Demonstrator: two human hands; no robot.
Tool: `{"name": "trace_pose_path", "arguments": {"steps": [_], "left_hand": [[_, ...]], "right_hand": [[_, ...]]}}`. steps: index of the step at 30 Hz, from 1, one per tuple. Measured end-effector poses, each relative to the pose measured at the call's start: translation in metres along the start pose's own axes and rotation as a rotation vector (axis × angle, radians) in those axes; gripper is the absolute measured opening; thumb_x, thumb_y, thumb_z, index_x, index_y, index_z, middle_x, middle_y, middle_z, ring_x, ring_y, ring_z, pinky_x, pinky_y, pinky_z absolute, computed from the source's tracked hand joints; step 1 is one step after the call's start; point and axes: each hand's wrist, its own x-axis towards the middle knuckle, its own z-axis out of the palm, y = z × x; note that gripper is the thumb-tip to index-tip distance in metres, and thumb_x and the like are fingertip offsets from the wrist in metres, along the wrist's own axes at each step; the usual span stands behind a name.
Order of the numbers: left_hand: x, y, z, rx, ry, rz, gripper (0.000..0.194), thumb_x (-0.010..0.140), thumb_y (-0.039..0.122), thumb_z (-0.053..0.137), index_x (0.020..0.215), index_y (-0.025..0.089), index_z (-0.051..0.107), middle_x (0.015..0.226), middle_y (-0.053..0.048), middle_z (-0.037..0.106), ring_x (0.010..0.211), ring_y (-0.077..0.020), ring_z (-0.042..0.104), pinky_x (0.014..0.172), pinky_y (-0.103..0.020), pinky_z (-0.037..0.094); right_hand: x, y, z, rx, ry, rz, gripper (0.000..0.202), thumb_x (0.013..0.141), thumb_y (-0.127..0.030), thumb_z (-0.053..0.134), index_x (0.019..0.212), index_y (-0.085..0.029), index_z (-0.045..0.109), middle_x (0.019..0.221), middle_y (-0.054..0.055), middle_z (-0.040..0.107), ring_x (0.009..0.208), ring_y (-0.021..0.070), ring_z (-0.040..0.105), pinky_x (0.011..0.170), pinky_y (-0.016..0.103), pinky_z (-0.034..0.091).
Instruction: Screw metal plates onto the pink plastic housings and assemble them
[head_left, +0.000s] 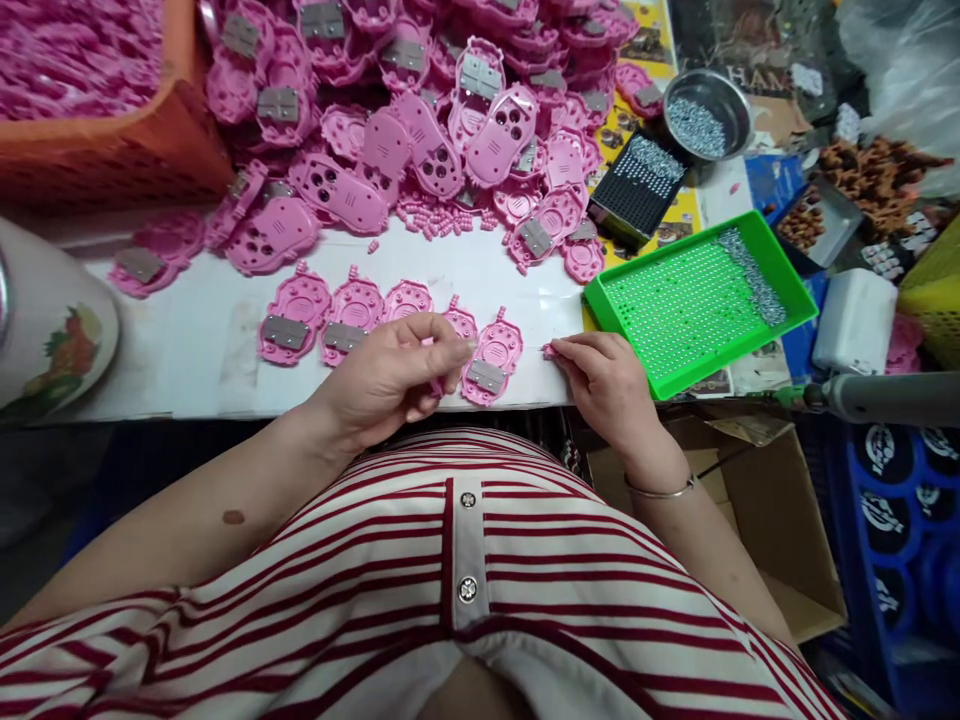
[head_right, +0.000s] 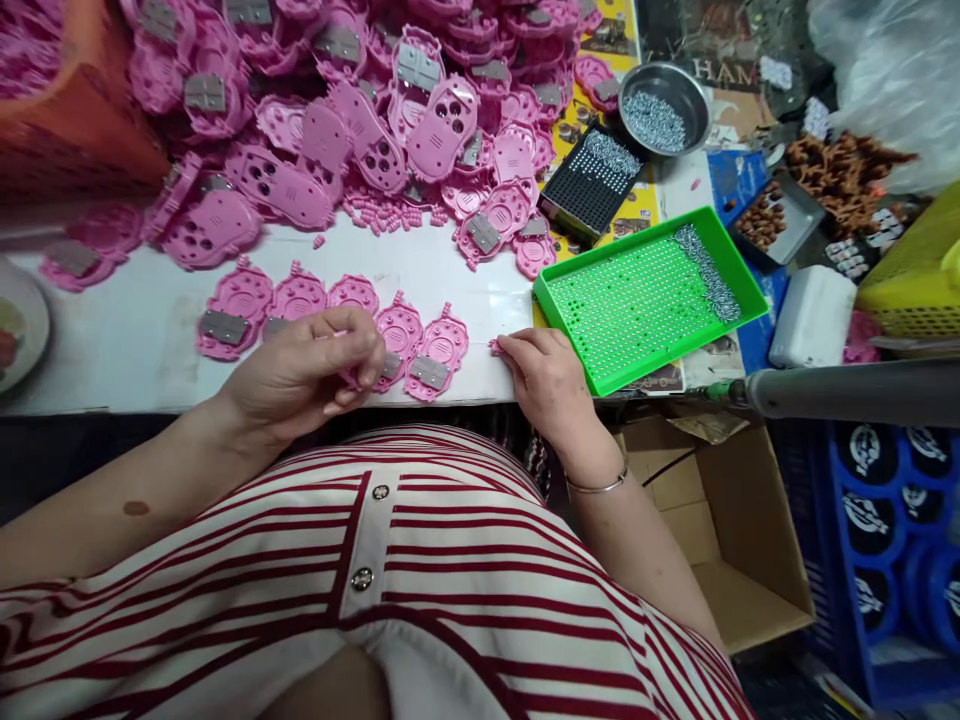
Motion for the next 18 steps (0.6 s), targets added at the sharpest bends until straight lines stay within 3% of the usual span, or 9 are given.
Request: {"name": "trace_pose_path", "arguments": {"steps": [3,5,7,10,13,18], "left_hand": [[-0.005,-0.004,0.005,0.318,0.069,0.164,0.013,0.065,0.017,0.085,0.069,0.017,0.073,0.061,0.000,0.066,0.054,-0.0080,0.056,0.047,-0.012,0.042],[-0.008,-0.005,0.009,0.468,0.056,0.263,0.013,0.065,0.010,0.082,0.072,0.019,0.077,0.072,-0.001,0.072,0.067,-0.0104,0.061,0.058,-0.013,0.047],[-0.010,-0.005,0.011,0.500,0.021,0.269,0.013,0.066,0.008,0.080,0.072,0.020,0.078,0.071,-0.001,0.072,0.064,-0.0101,0.060,0.055,-0.013,0.045],[-0.010,-0.002,0.009,0.302,-0.015,0.085,0.005,0.069,0.017,0.078,0.073,0.018,0.077,0.053,0.001,0.062,0.044,-0.0071,0.050,0.038,-0.014,0.034],[-0.008,0.001,0.003,-0.040,-0.026,-0.043,0.010,0.068,0.023,0.075,0.077,0.017,0.074,0.043,0.004,0.052,0.032,-0.0053,0.038,0.030,-0.014,0.025],[-0.005,0.003,0.002,-0.231,0.021,-0.024,0.015,0.064,0.017,0.069,0.079,0.016,0.069,0.050,0.003,0.055,0.037,-0.0079,0.048,0.032,-0.016,0.039]], "right_hand": [[-0.002,-0.001,0.002,0.015,0.051,0.014,0.022,0.093,-0.033,0.055,0.102,-0.021,0.071,0.096,0.010,0.073,0.091,0.0218,0.063,0.083,0.041,0.052],[-0.003,-0.003,0.002,0.017,0.076,0.023,0.020,0.093,-0.033,0.056,0.100,-0.022,0.071,0.094,0.009,0.074,0.090,0.0213,0.064,0.082,0.040,0.052],[-0.004,-0.004,0.003,-0.003,0.091,0.029,0.020,0.093,-0.033,0.057,0.101,-0.022,0.071,0.094,0.008,0.074,0.090,0.0212,0.065,0.082,0.040,0.053],[-0.008,-0.005,0.004,-0.032,0.093,0.010,0.025,0.094,-0.031,0.055,0.113,-0.019,0.067,0.102,0.010,0.072,0.097,0.0223,0.065,0.086,0.041,0.053],[-0.014,-0.007,0.004,-0.036,0.123,0.018,0.035,0.093,-0.029,0.055,0.124,-0.015,0.059,0.114,0.014,0.069,0.106,0.0241,0.062,0.091,0.042,0.052],[-0.012,-0.022,0.004,-0.153,0.153,0.206,0.032,0.093,-0.046,0.053,0.099,-0.017,0.063,0.081,0.009,0.065,0.077,0.0215,0.058,0.072,0.037,0.048]]}}
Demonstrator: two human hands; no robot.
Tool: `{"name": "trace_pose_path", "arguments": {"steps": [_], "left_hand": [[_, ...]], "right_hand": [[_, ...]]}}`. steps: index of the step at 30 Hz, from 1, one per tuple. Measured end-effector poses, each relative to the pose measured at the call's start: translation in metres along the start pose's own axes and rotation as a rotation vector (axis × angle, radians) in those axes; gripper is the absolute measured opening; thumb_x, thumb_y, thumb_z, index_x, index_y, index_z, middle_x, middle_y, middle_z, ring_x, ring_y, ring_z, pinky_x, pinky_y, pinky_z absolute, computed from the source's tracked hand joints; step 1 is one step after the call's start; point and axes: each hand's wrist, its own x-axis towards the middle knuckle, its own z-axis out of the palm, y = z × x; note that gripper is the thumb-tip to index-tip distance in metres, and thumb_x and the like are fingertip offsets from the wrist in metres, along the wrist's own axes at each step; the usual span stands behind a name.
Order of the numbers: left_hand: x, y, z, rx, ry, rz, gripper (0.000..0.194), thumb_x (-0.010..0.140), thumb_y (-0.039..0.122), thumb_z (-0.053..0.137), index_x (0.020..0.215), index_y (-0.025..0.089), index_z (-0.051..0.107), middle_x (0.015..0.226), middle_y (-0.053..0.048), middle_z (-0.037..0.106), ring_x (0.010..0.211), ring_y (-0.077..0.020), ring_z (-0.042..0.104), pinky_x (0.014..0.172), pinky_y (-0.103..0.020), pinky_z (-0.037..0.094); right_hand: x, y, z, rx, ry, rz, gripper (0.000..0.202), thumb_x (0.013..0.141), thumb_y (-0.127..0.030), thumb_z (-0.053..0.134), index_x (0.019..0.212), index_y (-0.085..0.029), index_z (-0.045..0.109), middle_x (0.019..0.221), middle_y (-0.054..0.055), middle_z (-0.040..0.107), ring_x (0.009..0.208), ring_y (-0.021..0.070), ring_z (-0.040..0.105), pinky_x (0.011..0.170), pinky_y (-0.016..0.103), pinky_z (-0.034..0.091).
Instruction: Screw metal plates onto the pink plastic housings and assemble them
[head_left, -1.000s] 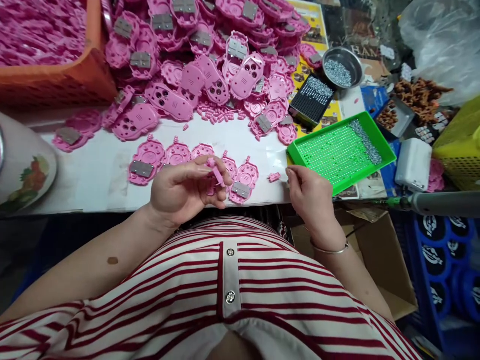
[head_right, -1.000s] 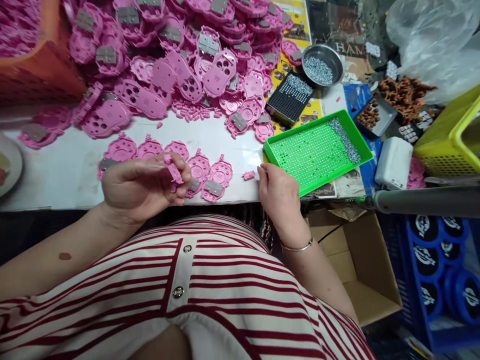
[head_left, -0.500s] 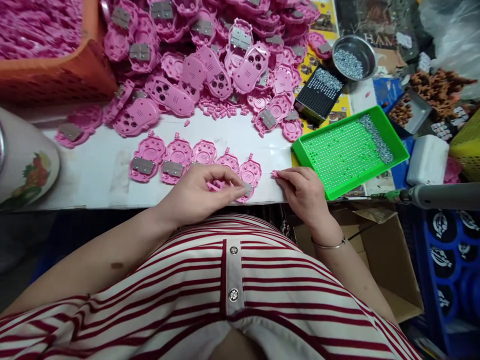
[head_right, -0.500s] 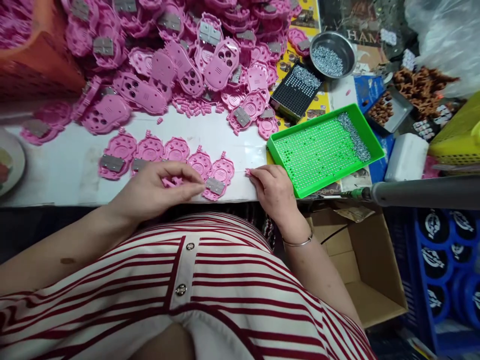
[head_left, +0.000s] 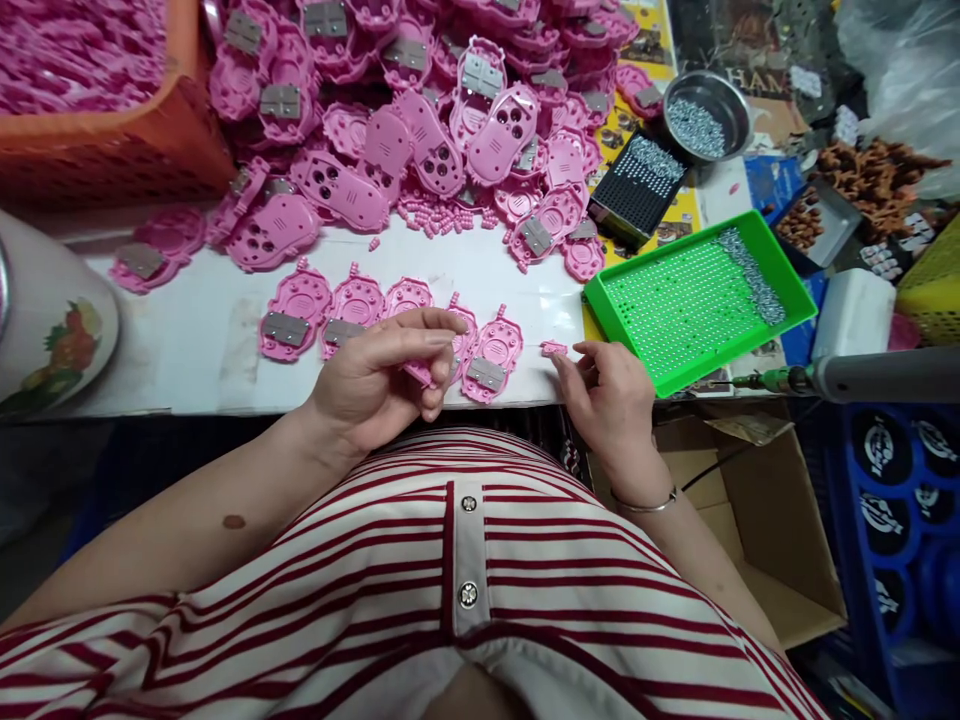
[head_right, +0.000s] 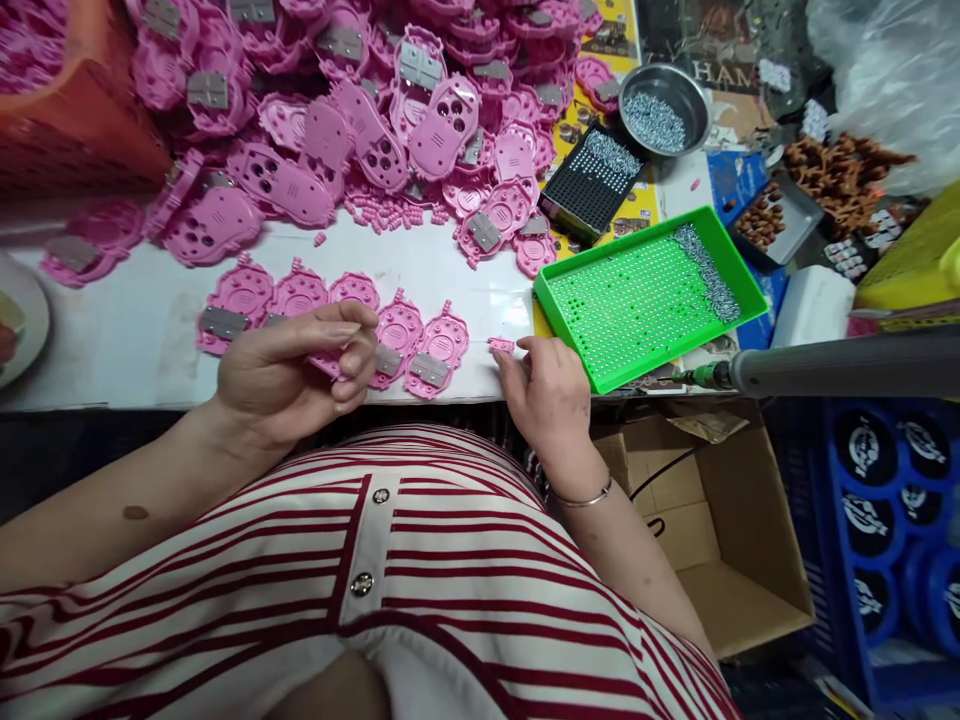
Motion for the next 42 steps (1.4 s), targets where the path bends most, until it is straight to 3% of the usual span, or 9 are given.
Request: {"name": "trace_pose_path", "arguments": {"steps": [6,11,18,22,27,33,36,40,42], "left_hand": [[0.000,-0.002,0.003,-0.043,-0.010,-0.016,0.016,0.061,0.018,0.075,0.074,0.015,0.067,0.045,0.004,0.050,0.042,-0.0115,0.056,0.037,-0.019,0.048],[0.000,0.000,0.004,0.008,-0.057,-0.100,0.016,0.061,0.015,0.077,0.070,0.015,0.064,0.043,0.009,0.044,0.028,-0.0015,0.032,0.027,-0.010,0.021],[0.000,-0.009,0.008,0.318,0.018,-0.035,0.015,0.069,0.021,0.077,0.071,0.015,0.064,0.041,0.009,0.041,0.033,-0.0012,0.027,0.032,-0.012,0.016],[-0.001,-0.010,0.006,0.370,0.026,0.011,0.013,0.073,0.023,0.075,0.072,0.016,0.064,0.043,0.009,0.039,0.036,-0.0016,0.027,0.034,-0.013,0.017],[0.003,-0.011,0.012,0.496,0.007,0.085,0.010,0.079,0.022,0.074,0.084,0.015,0.072,0.045,0.010,0.042,0.038,-0.0007,0.031,0.036,-0.013,0.020],[0.011,-0.013,0.019,0.474,0.014,0.123,0.018,0.081,0.025,0.073,0.095,0.014,0.076,0.063,0.003,0.064,0.051,-0.0040,0.052,0.049,-0.014,0.042],[0.010,-0.014,0.015,0.566,0.003,0.260,0.016,0.077,0.025,0.076,0.089,0.015,0.077,0.080,-0.002,0.074,0.073,-0.0095,0.066,0.067,-0.017,0.053],[0.009,-0.020,0.005,0.801,0.031,0.630,0.011,0.079,0.025,0.075,0.086,0.016,0.078,0.085,-0.005,0.077,0.078,-0.0127,0.070,0.071,-0.020,0.055],[0.009,-0.023,-0.001,0.914,-0.051,0.848,0.009,0.083,0.019,0.071,0.088,0.017,0.077,0.082,-0.005,0.076,0.074,-0.0115,0.069,0.069,-0.020,0.055]], "right_hand": [[0.013,-0.009,-0.005,-0.125,-0.147,-0.041,0.031,0.094,-0.042,0.050,0.097,-0.016,0.066,0.094,0.015,0.066,0.089,0.0268,0.059,0.079,0.040,0.048],[0.004,0.003,-0.005,0.038,-0.061,-0.063,0.033,0.091,-0.035,0.057,0.118,-0.015,0.061,0.108,0.014,0.067,0.087,0.0225,0.061,0.077,0.039,0.051],[0.000,0.002,0.007,-0.157,0.071,-0.091,0.032,0.091,-0.045,0.057,0.096,-0.014,0.064,0.083,0.010,0.066,0.078,0.0216,0.057,0.072,0.035,0.046],[0.002,0.002,0.007,-0.175,0.096,-0.170,0.021,0.094,-0.032,0.054,0.100,-0.015,0.066,0.084,0.009,0.069,0.078,0.0204,0.059,0.073,0.034,0.048],[0.001,-0.012,-0.009,0.098,0.205,-0.292,0.019,0.086,-0.021,0.067,0.105,-0.017,0.063,0.092,0.006,0.071,0.085,0.0163,0.064,0.077,0.030,0.053],[0.008,-0.034,-0.021,0.294,0.200,-0.459,0.031,0.080,-0.011,0.072,0.108,-0.021,0.063,0.097,0.005,0.070,0.090,0.0145,0.065,0.078,0.029,0.055],[0.010,-0.040,-0.021,0.640,0.064,-0.253,0.026,0.081,-0.015,0.072,0.105,-0.024,0.067,0.098,0.004,0.069,0.088,0.0135,0.066,0.078,0.029,0.056],[0.015,-0.045,-0.021,1.341,-0.363,0.349,0.020,0.085,-0.036,0.070,0.101,-0.024,0.071,0.083,0.001,0.071,0.073,0.0109,0.067,0.069,0.026,0.058],[0.017,-0.045,-0.023,1.498,-0.533,0.497,0.023,0.080,-0.039,0.074,0.093,-0.021,0.073,0.075,0.000,0.070,0.067,0.0098,0.065,0.064,0.023,0.057]]}}
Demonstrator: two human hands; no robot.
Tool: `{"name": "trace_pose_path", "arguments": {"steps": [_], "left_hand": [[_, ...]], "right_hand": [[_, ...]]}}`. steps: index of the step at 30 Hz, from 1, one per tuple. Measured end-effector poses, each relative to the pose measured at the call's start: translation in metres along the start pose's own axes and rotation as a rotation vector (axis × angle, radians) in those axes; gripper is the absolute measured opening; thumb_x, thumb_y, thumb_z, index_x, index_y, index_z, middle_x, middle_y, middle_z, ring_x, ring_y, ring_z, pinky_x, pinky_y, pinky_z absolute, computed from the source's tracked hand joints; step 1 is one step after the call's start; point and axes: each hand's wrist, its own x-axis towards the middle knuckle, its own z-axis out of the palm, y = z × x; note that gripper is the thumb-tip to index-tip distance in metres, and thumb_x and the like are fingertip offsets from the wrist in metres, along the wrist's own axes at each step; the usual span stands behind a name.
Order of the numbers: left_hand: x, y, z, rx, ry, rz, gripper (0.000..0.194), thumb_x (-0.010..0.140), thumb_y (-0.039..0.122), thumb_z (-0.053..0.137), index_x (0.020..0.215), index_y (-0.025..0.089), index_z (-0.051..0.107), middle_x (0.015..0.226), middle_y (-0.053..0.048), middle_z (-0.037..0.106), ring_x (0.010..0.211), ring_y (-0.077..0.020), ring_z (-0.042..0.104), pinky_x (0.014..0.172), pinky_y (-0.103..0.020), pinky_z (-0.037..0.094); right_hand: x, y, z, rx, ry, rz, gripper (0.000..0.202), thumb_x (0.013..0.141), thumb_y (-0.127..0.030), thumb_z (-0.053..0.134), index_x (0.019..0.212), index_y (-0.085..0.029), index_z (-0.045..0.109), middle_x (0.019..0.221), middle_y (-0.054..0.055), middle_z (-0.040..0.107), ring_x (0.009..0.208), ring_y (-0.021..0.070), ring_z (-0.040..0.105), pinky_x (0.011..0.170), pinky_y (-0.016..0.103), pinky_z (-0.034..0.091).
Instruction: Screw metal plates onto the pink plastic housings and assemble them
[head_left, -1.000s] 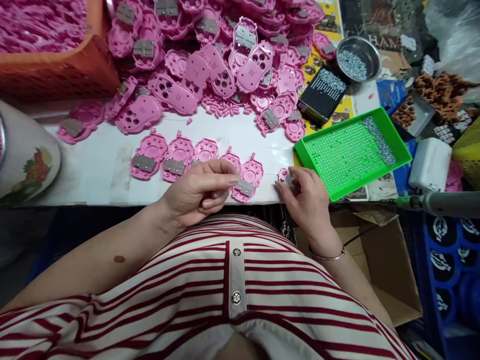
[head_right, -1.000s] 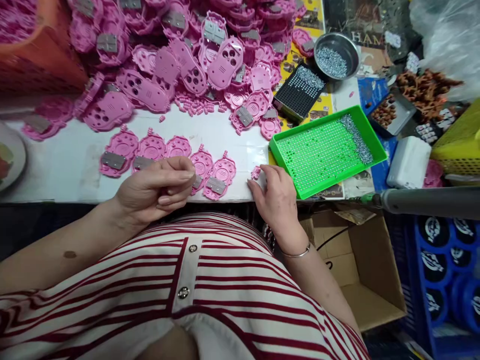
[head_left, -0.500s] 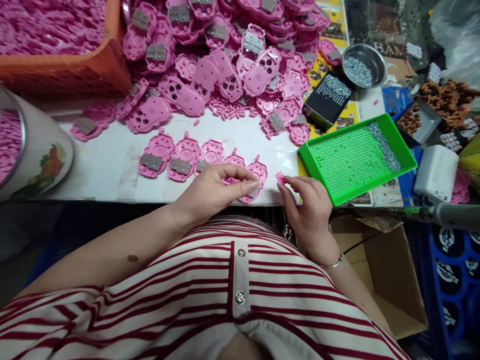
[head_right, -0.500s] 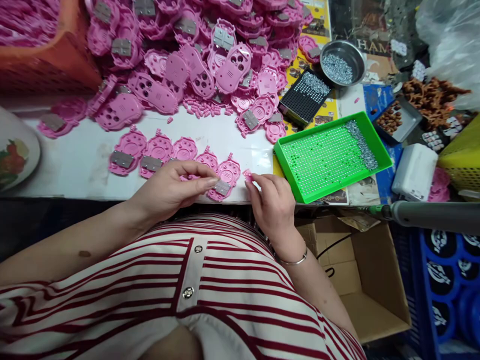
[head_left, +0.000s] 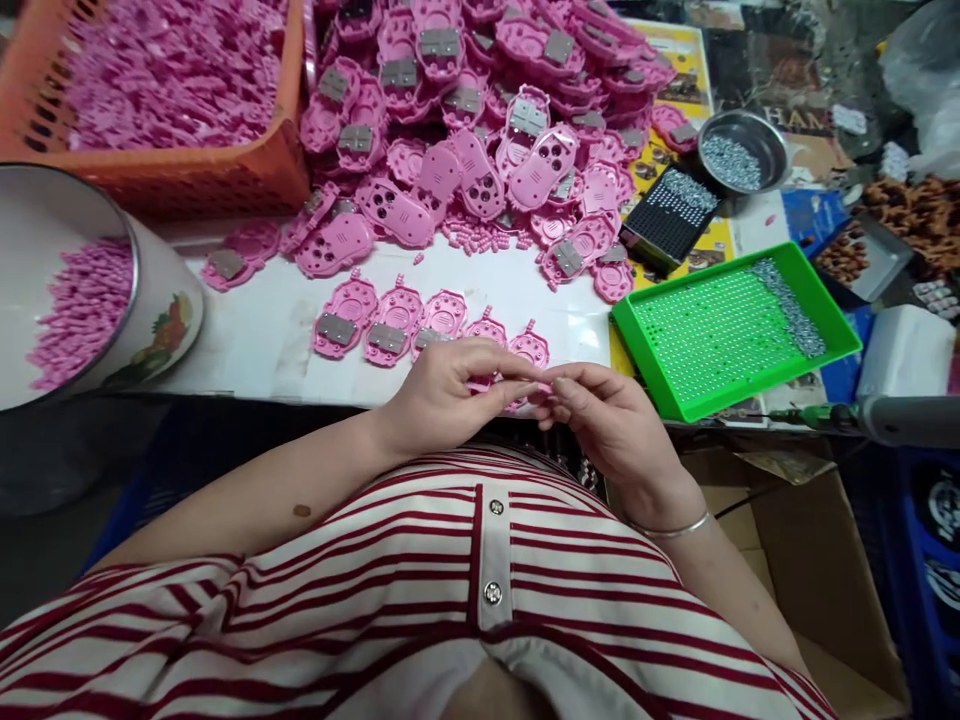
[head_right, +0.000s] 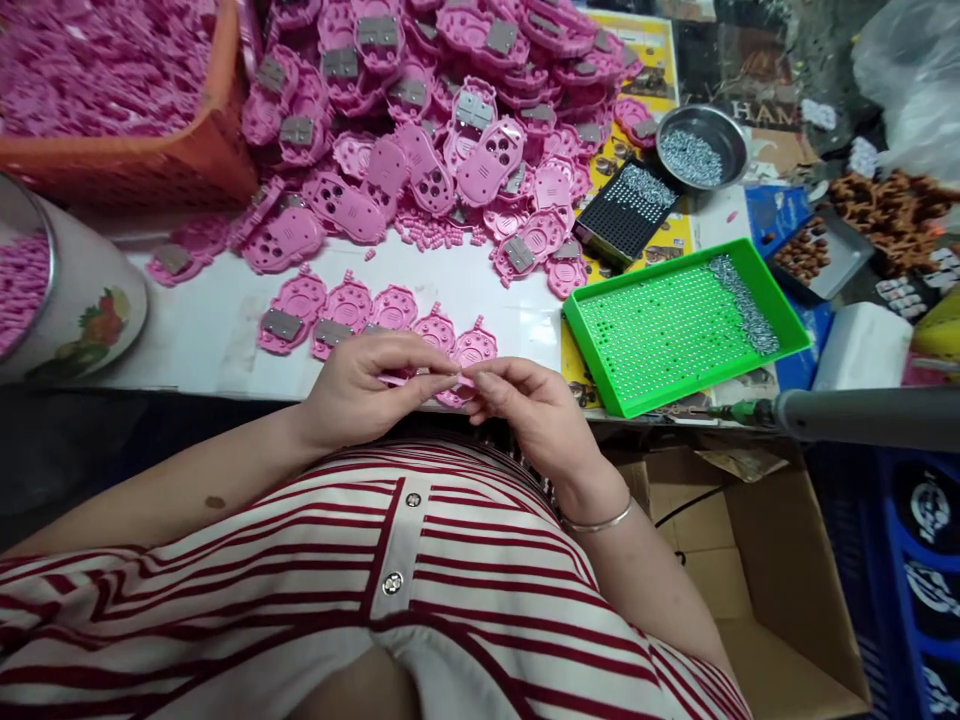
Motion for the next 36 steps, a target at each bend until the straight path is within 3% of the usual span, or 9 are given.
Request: {"name": "trace_pose_path", "arguments": {"steps": [2,4,7,9,11,15,18,28,36], "left_hand": [[-0.002,-0.006,-0.002,0.063,-0.060,0.197,0.012,0.085,0.013,0.067,0.091,0.018,0.076,0.084,-0.005,0.076,0.077,-0.0110,0.069,0.072,-0.020,0.055],[-0.004,-0.011,-0.003,0.114,-0.101,0.296,0.014,0.086,0.011,0.065,0.093,0.018,0.075,0.088,-0.005,0.075,0.082,-0.0116,0.070,0.075,-0.022,0.056],[-0.004,-0.016,-0.005,0.230,-0.051,0.330,0.013,0.089,0.016,0.064,0.099,0.017,0.073,0.090,-0.005,0.075,0.084,-0.0123,0.070,0.077,-0.023,0.056],[-0.005,-0.018,-0.005,0.375,-0.041,0.321,0.016,0.092,0.019,0.061,0.103,0.015,0.072,0.093,-0.007,0.075,0.084,-0.0133,0.070,0.077,-0.024,0.057],[-0.007,-0.018,-0.004,0.558,-0.117,0.300,0.019,0.094,0.021,0.057,0.104,0.015,0.072,0.099,-0.008,0.074,0.084,-0.0148,0.070,0.073,-0.025,0.057],[-0.009,-0.009,-0.001,0.904,-0.374,0.178,0.026,0.097,0.027,0.050,0.111,0.021,0.071,0.115,-0.008,0.069,0.075,-0.0158,0.070,0.055,-0.025,0.053],[-0.007,0.001,0.001,1.016,-0.532,0.051,0.031,0.100,0.032,0.045,0.120,0.023,0.067,0.123,-0.010,0.063,0.077,-0.0179,0.070,0.051,-0.026,0.050],[0.002,0.007,-0.001,1.023,-0.679,-0.020,0.032,0.101,0.031,0.042,0.124,0.022,0.063,0.118,-0.008,0.065,0.085,-0.0214,0.071,0.053,-0.029,0.050],[0.004,0.009,-0.001,1.046,-0.727,-0.032,0.033,0.102,0.028,0.039,0.122,0.019,0.063,0.111,-0.008,0.064,0.085,-0.0222,0.070,0.055,-0.030,0.051]], "right_hand": [[0.000,-0.002,-0.001,0.038,-0.032,0.066,0.023,0.072,-0.035,0.081,0.088,-0.020,0.074,0.075,0.000,0.072,0.064,0.0090,0.064,0.062,0.022,0.055],[-0.001,-0.002,-0.002,-0.032,-0.028,0.040,0.021,0.071,-0.032,0.082,0.087,-0.020,0.074,0.077,0.000,0.073,0.064,0.0092,0.065,0.064,0.023,0.056],[-0.003,-0.001,-0.007,-0.350,0.118,-0.173,0.013,0.078,-0.030,0.077,0.088,-0.021,0.076,0.083,0.002,0.075,0.073,0.0117,0.068,0.073,0.027,0.057],[0.000,0.002,-0.012,-0.599,0.308,-0.368,0.012,0.082,-0.028,0.072,0.091,-0.021,0.076,0.090,0.003,0.076,0.081,0.0134,0.069,0.079,0.030,0.057],[0.006,0.005,-0.018,-0.806,0.428,-0.526,0.015,0.086,-0.027,0.068,0.098,-0.020,0.074,0.096,0.005,0.076,0.084,0.0147,0.070,0.081,0.032,0.058],[0.025,0.014,-0.025,-1.158,0.361,-0.737,0.022,0.091,-0.025,0.060,0.107,-0.015,0.071,0.099,0.010,0.076,0.089,0.0174,0.071,0.081,0.033,0.058],[0.037,0.022,-0.023,-1.340,0.310,-0.837,0.022,0.093,-0.024,0.056,0.106,-0.014,0.070,0.097,0.011,0.076,0.089,0.0183,0.071,0.081,0.032,0.058],[0.046,0.035,-0.025,-1.589,0.236,-0.836,0.026,0.094,-0.016,0.050,0.115,-0.015,0.065,0.105,0.011,0.074,0.098,0.0193,0.067,0.085,0.033,0.053],[0.039,0.017,-0.004,-1.925,0.174,-0.705,0.021,0.090,-0.013,0.049,0.104,-0.011,0.065,0.097,0.013,0.069,0.085,0.0237,0.058,0.073,0.035,0.045]]}}
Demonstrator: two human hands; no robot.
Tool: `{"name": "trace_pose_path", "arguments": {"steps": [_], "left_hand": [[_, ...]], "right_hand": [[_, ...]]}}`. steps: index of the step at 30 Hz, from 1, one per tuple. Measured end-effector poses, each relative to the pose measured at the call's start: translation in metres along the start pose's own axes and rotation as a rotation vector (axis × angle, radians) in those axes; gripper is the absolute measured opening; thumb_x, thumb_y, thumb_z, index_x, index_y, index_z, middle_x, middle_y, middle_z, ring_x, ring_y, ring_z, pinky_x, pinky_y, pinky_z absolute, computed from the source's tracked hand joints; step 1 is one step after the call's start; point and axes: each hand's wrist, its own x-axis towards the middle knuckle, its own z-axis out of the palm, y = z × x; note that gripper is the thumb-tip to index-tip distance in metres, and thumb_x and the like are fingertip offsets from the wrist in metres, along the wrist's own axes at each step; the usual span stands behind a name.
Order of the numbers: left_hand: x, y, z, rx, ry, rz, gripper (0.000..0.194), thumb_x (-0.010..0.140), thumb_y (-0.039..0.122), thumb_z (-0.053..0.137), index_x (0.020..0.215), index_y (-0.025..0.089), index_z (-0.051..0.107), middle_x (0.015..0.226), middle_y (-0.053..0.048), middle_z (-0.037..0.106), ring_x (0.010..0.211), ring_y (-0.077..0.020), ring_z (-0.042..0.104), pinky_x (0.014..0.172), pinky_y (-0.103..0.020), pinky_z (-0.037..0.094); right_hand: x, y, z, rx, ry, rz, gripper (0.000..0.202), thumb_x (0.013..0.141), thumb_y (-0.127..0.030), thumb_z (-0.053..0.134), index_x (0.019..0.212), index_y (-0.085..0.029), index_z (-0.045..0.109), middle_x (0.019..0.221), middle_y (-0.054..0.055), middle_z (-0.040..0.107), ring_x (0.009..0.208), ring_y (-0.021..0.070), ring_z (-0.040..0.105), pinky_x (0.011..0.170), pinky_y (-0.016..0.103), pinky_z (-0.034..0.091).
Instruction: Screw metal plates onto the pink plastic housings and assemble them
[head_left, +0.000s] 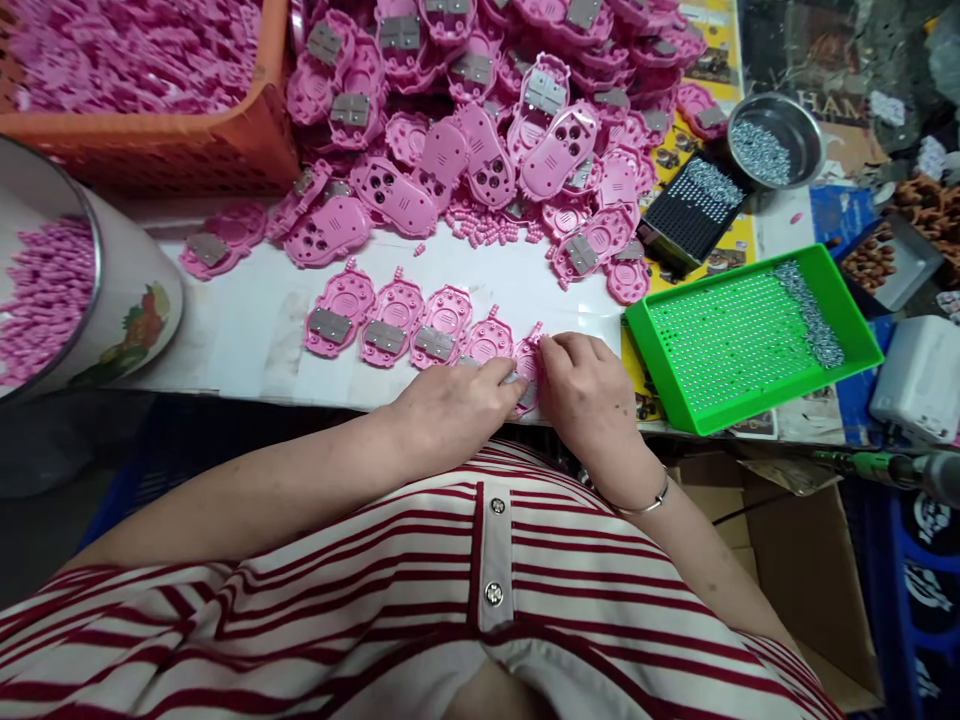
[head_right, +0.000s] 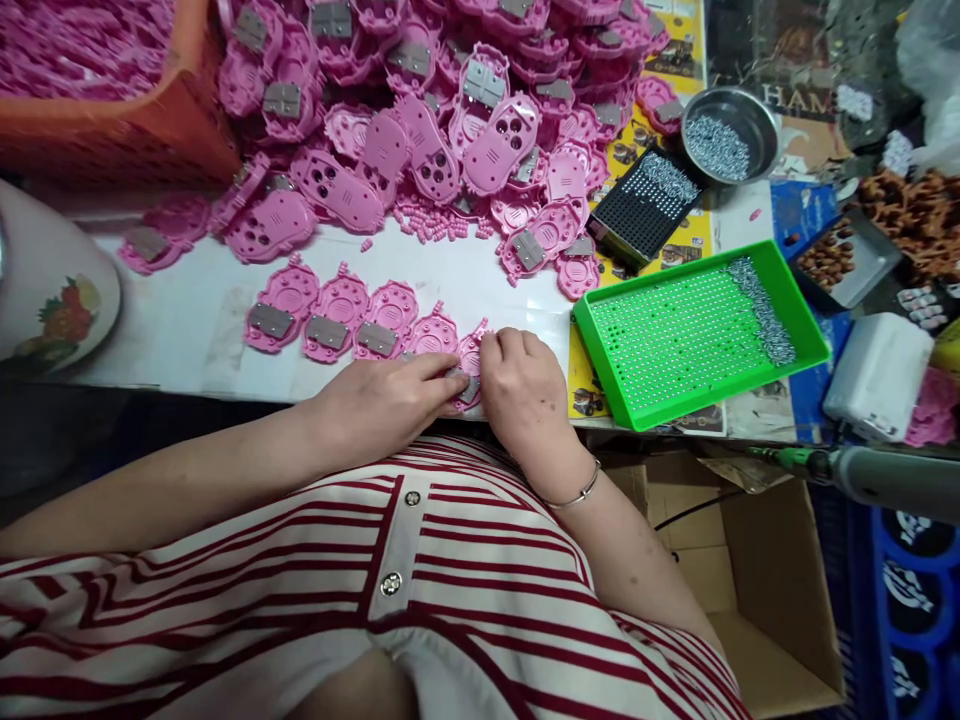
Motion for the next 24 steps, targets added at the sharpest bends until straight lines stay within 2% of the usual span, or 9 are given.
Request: {"name": "trace_pose_path", "arguments": {"steps": [4,6,10,13,17,21,24], "left_hand": [[0.000,0.001,0.000,-0.006,0.007,-0.012,0.032,0.101,0.024,0.040,0.121,0.019,0.064,0.108,-0.007,0.064,0.084,-0.0226,0.070,0.055,-0.030,0.051],[0.000,0.001,0.000,-0.018,0.008,-0.015,0.031,0.100,0.025,0.041,0.122,0.019,0.064,0.113,-0.008,0.064,0.085,-0.0226,0.070,0.055,-0.031,0.051],[-0.001,0.002,0.001,-0.027,0.016,-0.031,0.032,0.101,0.028,0.041,0.124,0.021,0.062,0.116,-0.009,0.063,0.085,-0.0227,0.071,0.053,-0.030,0.049],[-0.001,0.002,0.000,-0.034,0.014,-0.029,0.033,0.101,0.028,0.039,0.123,0.020,0.063,0.115,-0.010,0.063,0.085,-0.0222,0.070,0.053,-0.029,0.049],[0.000,0.002,-0.002,-0.028,-0.005,-0.021,0.031,0.101,0.026,0.039,0.117,0.018,0.065,0.109,-0.009,0.063,0.084,-0.0226,0.070,0.054,-0.030,0.050],[0.000,0.003,-0.001,-0.029,-0.001,-0.031,0.031,0.101,0.028,0.040,0.119,0.019,0.064,0.110,-0.008,0.063,0.086,-0.0235,0.070,0.055,-0.031,0.050],[0.000,0.003,-0.001,-0.032,-0.004,-0.038,0.032,0.101,0.028,0.040,0.121,0.019,0.063,0.111,-0.009,0.063,0.084,-0.0220,0.070,0.053,-0.029,0.049]], "right_hand": [[-0.001,-0.005,-0.008,-0.103,-0.052,-0.031,0.027,0.090,-0.016,0.049,0.113,-0.008,0.062,0.098,0.014,0.067,0.087,0.0257,0.054,0.072,0.038,0.040],[-0.003,-0.002,-0.003,-0.068,-0.021,-0.011,0.027,0.091,-0.017,0.049,0.114,-0.010,0.062,0.100,0.012,0.067,0.087,0.0242,0.053,0.073,0.037,0.040],[-0.005,0.007,0.013,0.113,0.117,0.054,0.020,0.096,-0.025,0.049,0.102,-0.017,0.067,0.092,0.008,0.067,0.082,0.0194,0.053,0.073,0.032,0.041],[-0.005,0.007,0.009,0.054,0.101,0.027,0.024,0.097,-0.032,0.049,0.102,-0.017,0.066,0.092,0.008,0.066,0.083,0.0205,0.052,0.072,0.034,0.038],[-0.005,-0.003,-0.004,-0.113,0.004,0.007,0.023,0.095,-0.027,0.048,0.107,-0.014,0.064,0.098,0.010,0.066,0.084,0.0232,0.050,0.072,0.037,0.034],[-0.003,-0.008,-0.001,-0.081,0.002,0.077,0.023,0.095,-0.019,0.045,0.108,-0.014,0.063,0.093,0.010,0.065,0.080,0.0220,0.047,0.068,0.036,0.030],[-0.002,-0.006,0.006,-0.012,0.007,0.115,0.022,0.096,-0.019,0.043,0.101,-0.016,0.065,0.089,0.010,0.062,0.077,0.0210,0.046,0.066,0.035,0.029]]}}
